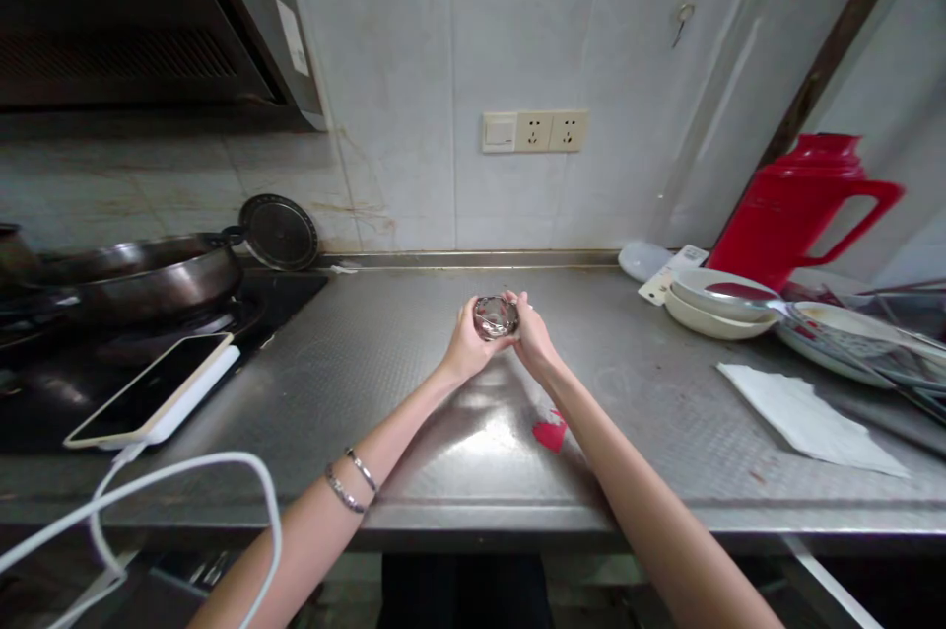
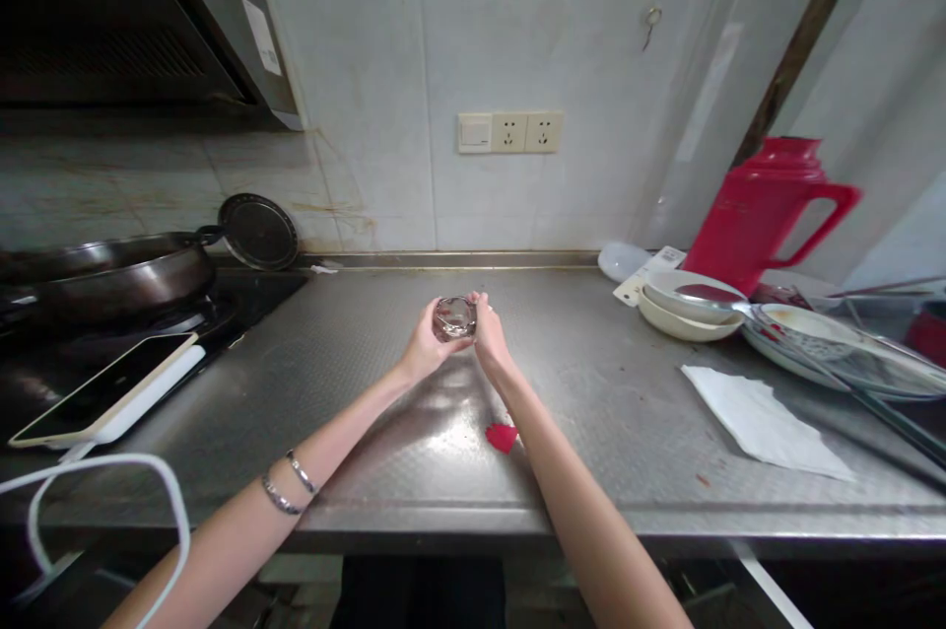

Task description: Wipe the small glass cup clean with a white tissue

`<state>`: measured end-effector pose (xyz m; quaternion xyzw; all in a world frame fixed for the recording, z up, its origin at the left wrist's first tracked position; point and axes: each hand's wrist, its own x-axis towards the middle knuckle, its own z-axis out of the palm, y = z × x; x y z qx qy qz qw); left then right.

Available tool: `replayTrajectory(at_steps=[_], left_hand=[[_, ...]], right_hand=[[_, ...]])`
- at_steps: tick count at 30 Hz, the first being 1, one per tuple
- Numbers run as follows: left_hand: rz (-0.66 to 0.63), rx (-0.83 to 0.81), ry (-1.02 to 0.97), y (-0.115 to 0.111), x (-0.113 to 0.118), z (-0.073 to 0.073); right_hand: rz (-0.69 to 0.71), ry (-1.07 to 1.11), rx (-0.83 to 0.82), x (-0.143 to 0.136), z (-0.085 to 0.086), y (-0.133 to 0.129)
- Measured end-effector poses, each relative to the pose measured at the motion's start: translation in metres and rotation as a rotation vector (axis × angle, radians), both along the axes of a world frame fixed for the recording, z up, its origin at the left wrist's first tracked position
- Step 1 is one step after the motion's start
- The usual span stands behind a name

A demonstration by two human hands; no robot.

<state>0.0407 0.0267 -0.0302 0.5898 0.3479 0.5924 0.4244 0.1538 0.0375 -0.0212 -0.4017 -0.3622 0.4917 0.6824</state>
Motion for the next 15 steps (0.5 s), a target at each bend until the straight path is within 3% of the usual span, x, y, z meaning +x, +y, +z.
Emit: replayTrajectory(at_steps=[4, 6, 11, 15], left_hand=[[0.123, 0.048, 0.077, 0.006, -0.002, -0.006], [0.054, 0.023, 0.044, 0.003, -0.002, -0.005], [-0.272, -0.156, -0.092, -0.013, 0.001, 0.006], [-0.21, -0.171, -0.094, -0.012, 0.001, 0.009]], right_hand=[[0.007, -0.052, 0.026, -0.005, -0.005, 0.0], [0.017, -0.049, 0.025, -0.003, -0.006, 0.001], [-0.008, -0.005, -0.032, 0.009, -0.003, 0.004], [0.003, -0.031, -0.022, 0.012, -0.001, 0.004]])
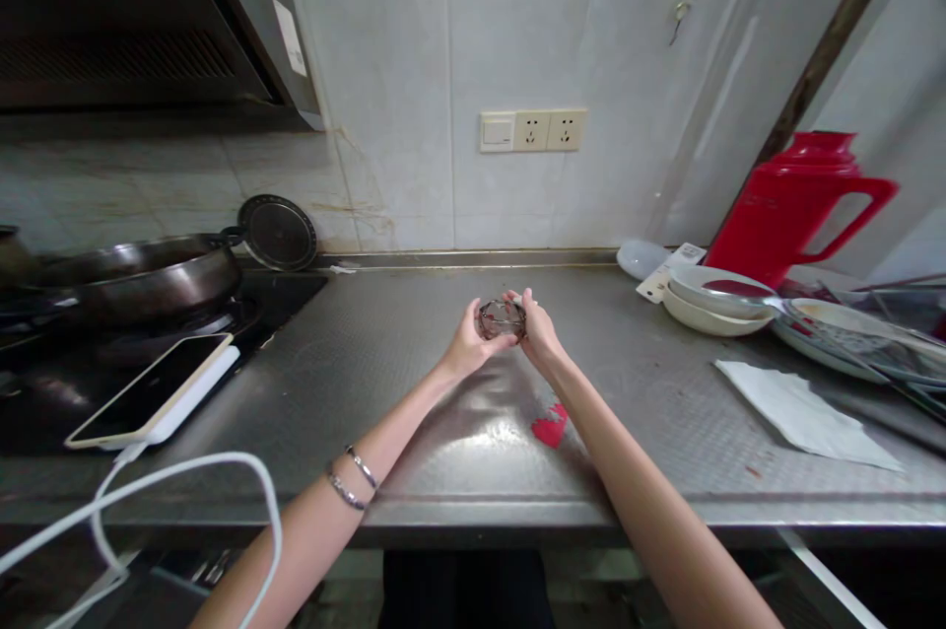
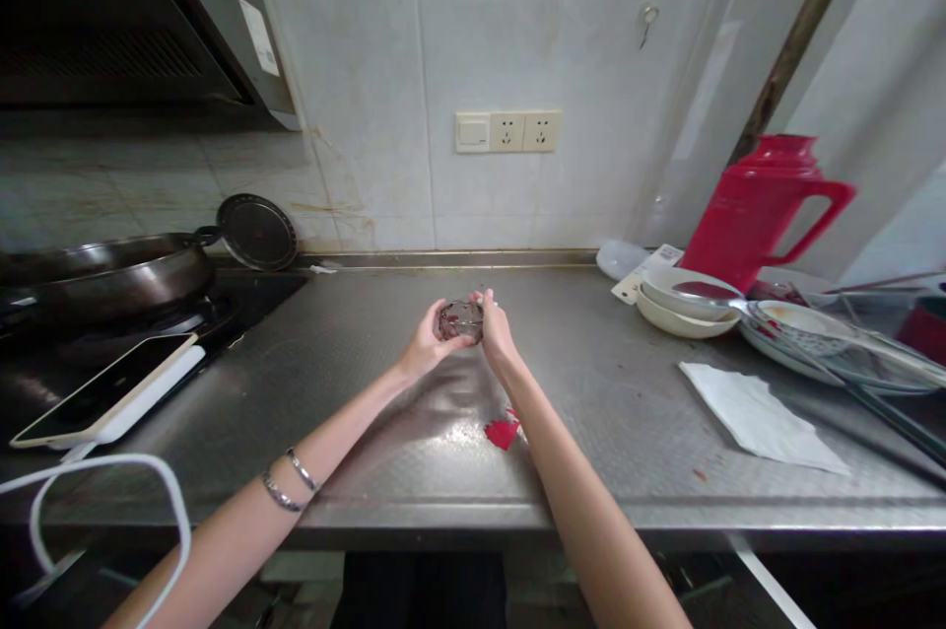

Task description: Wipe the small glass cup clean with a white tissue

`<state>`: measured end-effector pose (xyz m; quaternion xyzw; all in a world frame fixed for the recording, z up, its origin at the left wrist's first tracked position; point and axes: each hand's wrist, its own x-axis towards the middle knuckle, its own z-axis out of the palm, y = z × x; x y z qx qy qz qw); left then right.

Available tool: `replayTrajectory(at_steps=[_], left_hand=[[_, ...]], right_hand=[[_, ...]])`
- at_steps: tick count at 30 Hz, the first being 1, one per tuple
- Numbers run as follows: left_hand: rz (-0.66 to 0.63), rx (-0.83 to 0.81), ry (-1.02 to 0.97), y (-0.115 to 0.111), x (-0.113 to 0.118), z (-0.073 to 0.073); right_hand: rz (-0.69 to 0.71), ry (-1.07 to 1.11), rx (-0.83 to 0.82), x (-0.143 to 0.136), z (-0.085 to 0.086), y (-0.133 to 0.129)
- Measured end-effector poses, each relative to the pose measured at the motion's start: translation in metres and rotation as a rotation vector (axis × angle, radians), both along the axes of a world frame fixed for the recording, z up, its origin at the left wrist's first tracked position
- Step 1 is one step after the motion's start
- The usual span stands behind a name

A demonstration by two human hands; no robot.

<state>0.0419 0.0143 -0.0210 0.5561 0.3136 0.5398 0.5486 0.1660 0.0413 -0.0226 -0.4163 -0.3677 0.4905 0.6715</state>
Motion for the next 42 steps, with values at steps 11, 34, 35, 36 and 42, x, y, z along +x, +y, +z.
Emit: replayTrajectory(at_steps=[11, 34, 35, 36, 42], left_hand=[[0.02, 0.096, 0.037, 0.009, 0.001, -0.012], [0.321, 0.163, 0.103, 0.02, -0.015, -0.009], [0.317, 0.166, 0.101, 0.021, -0.016, -0.009], [0.313, 0.171, 0.1, 0.021, -0.018, -0.008], [0.3, 0.177, 0.051, 0.02, -0.024, -0.002]], right_hand=[[0.031, -0.052, 0.044, -0.005, 0.004, -0.007], [-0.056, -0.249, 0.01, 0.022, 0.001, 0.006], [-0.047, -0.261, -0.008, 0.024, 0.001, 0.007], [-0.035, -0.272, -0.024, 0.026, 0.001, 0.007], [0.047, -0.338, -0.062, 0.024, -0.004, 0.004]])
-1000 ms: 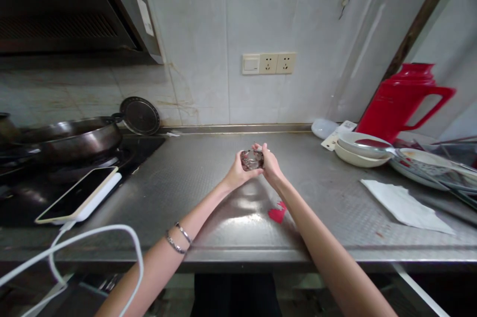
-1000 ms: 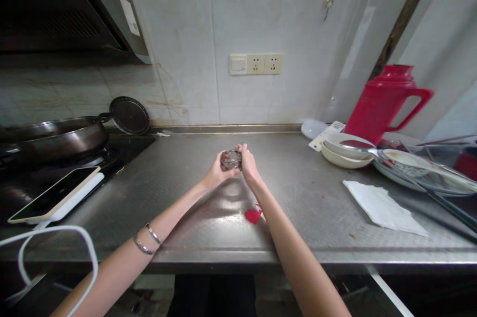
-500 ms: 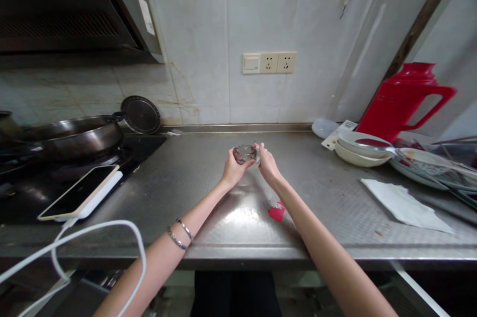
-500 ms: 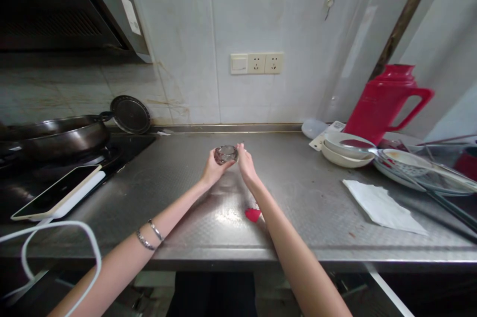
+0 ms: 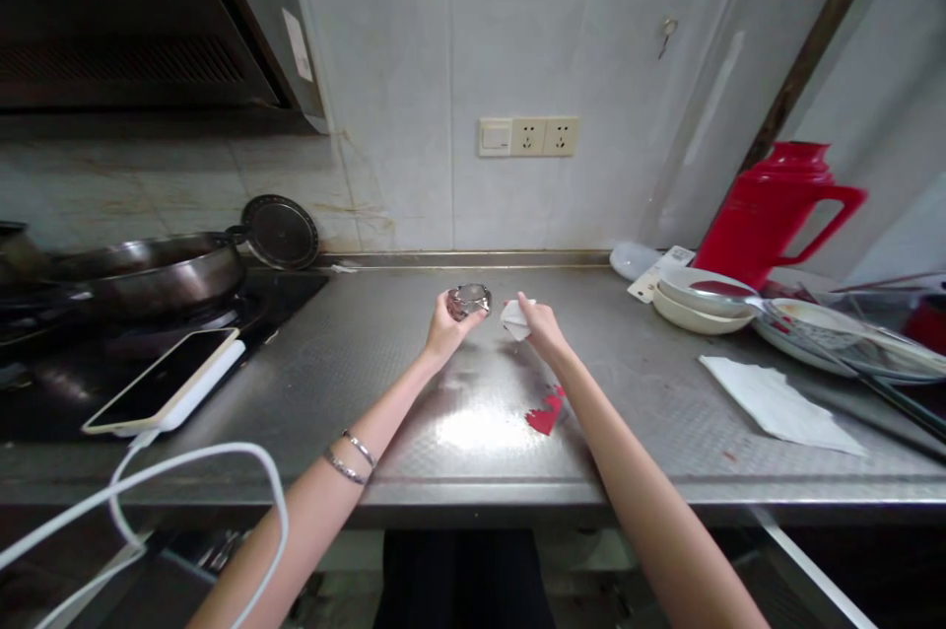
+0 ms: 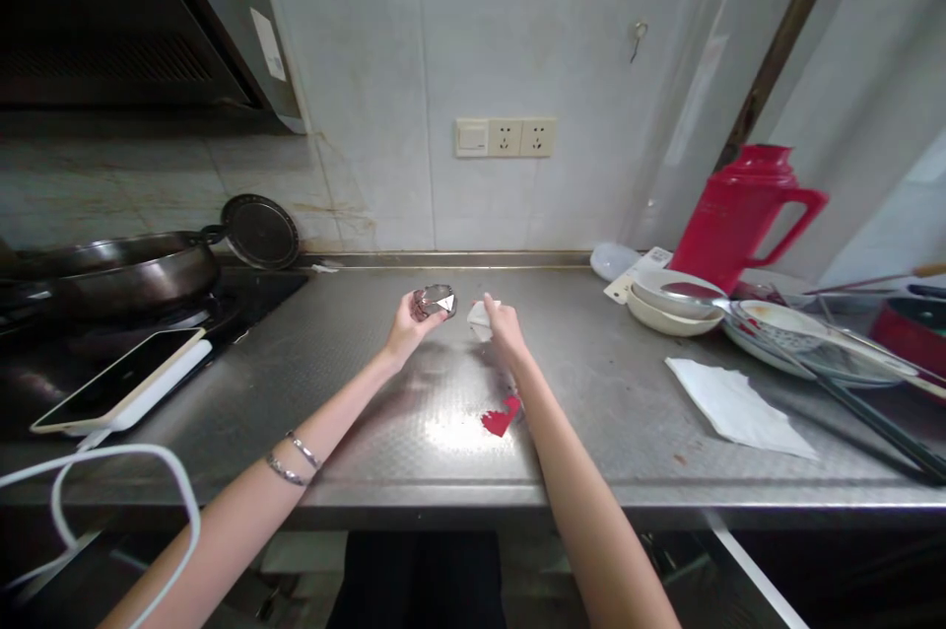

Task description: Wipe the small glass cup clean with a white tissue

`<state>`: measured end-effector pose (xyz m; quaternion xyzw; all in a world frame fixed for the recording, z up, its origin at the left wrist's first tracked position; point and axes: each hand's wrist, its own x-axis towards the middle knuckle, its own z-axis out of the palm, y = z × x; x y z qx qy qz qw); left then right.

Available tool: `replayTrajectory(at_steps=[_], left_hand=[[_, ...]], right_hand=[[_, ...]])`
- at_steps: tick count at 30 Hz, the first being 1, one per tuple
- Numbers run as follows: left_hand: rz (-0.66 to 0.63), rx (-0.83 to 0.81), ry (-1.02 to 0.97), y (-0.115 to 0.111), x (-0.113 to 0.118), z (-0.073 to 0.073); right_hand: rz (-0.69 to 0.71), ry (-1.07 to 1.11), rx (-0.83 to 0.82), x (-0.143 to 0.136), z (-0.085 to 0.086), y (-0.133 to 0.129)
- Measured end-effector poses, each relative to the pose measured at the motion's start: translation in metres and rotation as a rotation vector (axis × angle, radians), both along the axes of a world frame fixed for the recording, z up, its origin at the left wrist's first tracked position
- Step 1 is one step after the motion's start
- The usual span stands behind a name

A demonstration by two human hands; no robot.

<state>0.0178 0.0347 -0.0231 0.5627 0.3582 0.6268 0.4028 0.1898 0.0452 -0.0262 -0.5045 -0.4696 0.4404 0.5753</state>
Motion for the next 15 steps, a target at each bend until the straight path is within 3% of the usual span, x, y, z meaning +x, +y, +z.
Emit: replayTrajectory(at_steps=[8, 15], left_hand=[[-0.008, -0.026, -0.035, -0.006, -0.005, 0.01], [-0.133, 0.022, -0.054, -0.005, -0.007, 0.011]], right_hand=[[0.141, -0.214, -0.007, -0.009, -0.007, -0.011], [0.338, -0.375, 0.042, -0.019, -0.009, -0.019]])
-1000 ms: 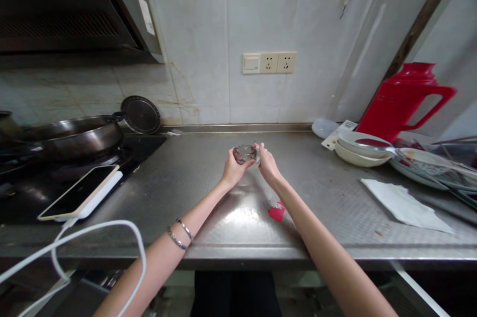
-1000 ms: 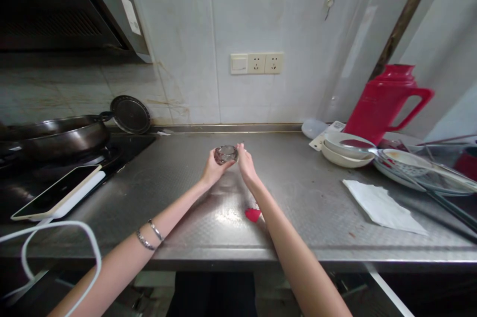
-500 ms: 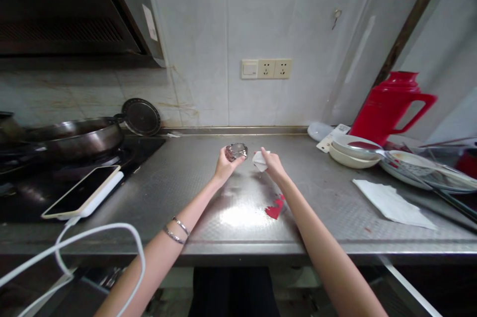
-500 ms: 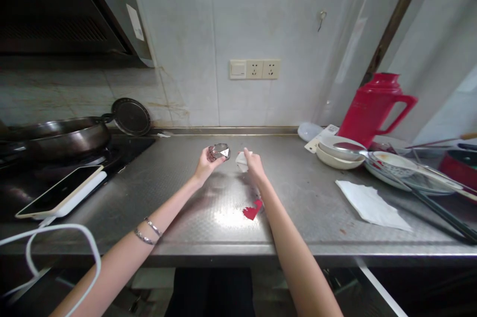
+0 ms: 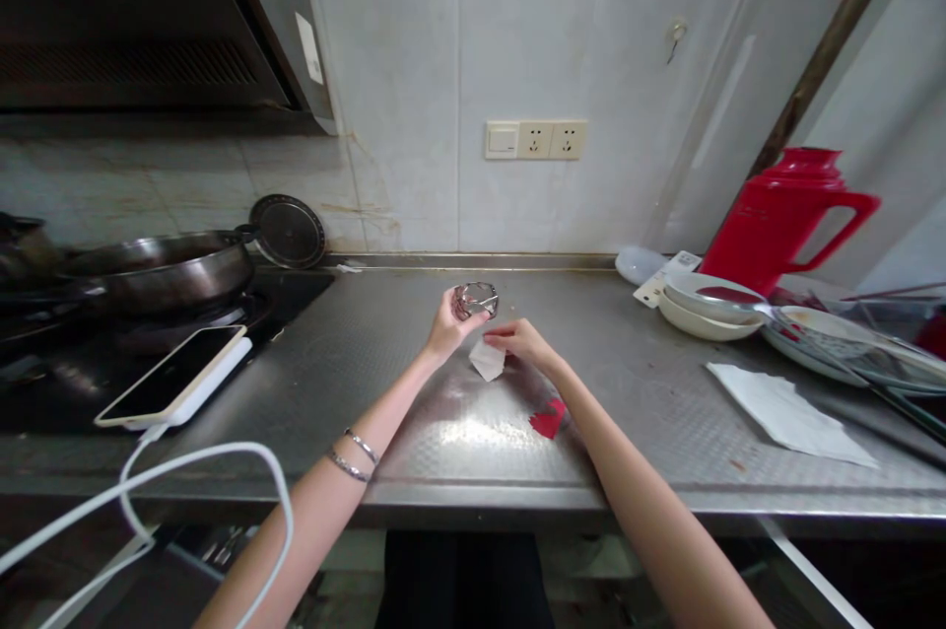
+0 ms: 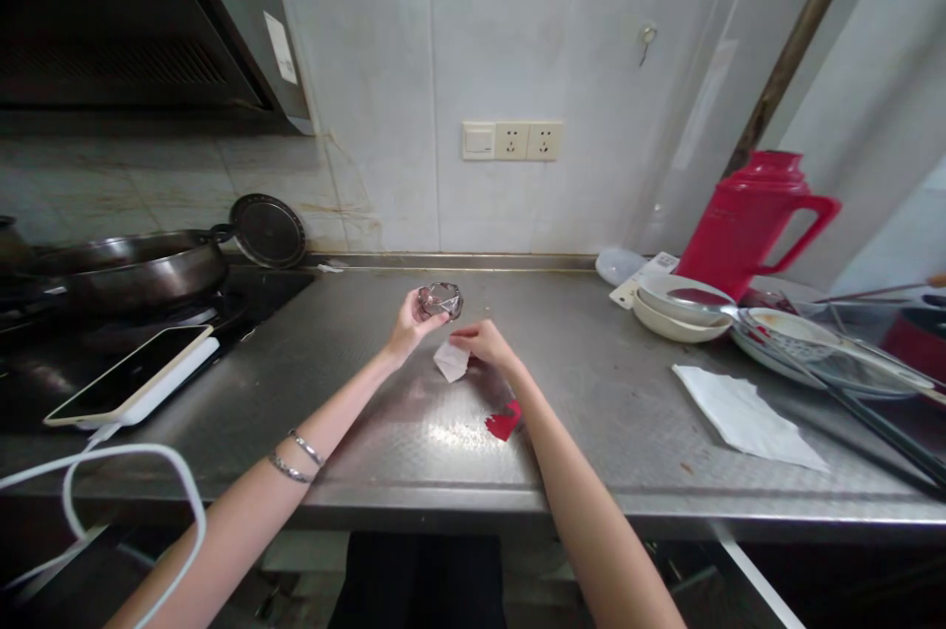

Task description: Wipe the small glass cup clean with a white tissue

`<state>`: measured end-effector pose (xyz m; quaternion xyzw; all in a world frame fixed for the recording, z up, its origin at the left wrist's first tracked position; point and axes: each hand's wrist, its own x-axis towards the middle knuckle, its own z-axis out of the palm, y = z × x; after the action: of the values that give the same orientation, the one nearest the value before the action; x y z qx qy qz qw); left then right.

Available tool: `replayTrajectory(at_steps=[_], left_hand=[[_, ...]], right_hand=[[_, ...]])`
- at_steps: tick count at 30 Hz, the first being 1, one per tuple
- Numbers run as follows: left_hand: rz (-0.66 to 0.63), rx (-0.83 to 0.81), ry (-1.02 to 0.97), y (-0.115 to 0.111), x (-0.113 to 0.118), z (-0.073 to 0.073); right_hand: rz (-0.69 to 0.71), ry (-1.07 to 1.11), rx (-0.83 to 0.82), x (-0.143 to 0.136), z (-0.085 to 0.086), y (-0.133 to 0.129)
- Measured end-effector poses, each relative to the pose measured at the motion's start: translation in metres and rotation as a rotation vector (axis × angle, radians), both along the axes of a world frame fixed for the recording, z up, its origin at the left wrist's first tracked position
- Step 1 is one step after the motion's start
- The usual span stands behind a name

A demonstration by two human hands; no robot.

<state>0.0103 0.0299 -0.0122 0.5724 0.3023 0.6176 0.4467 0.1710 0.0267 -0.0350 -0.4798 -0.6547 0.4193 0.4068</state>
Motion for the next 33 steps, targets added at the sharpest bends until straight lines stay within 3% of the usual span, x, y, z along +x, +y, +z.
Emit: replayTrajectory(at_steps=[3, 8, 13, 20, 26, 33], left_hand=[[-0.04, 0.031, 0.019, 0.003, -0.001, -0.003], [-0.079, 0.048, 0.103, 0.005, -0.002, -0.008], [-0.142, 0.017, 0.118, 0.005, -0.002, -0.008], [-0.274, -0.023, 0.112, -0.001, 0.001, -0.003], [-0.283, -0.031, 0.077, 0.0, 0.004, -0.002], [-0.38, -0.106, 0.176, -0.004, -0.008, 0.013]], right_hand=[[-0.002, -0.034, 0.024, 0.005, 0.005, 0.002], [-0.116, 0.028, 0.119, 0.027, 0.027, -0.001], [-0.056, 0.055, 0.169, 0.035, 0.043, -0.01], [0.058, -0.012, 0.193, 0.029, 0.048, -0.013], [0.031, -0.059, 0.182, 0.027, 0.055, -0.016], [0.006, -0.115, 0.268, 0.028, 0.051, -0.013]])
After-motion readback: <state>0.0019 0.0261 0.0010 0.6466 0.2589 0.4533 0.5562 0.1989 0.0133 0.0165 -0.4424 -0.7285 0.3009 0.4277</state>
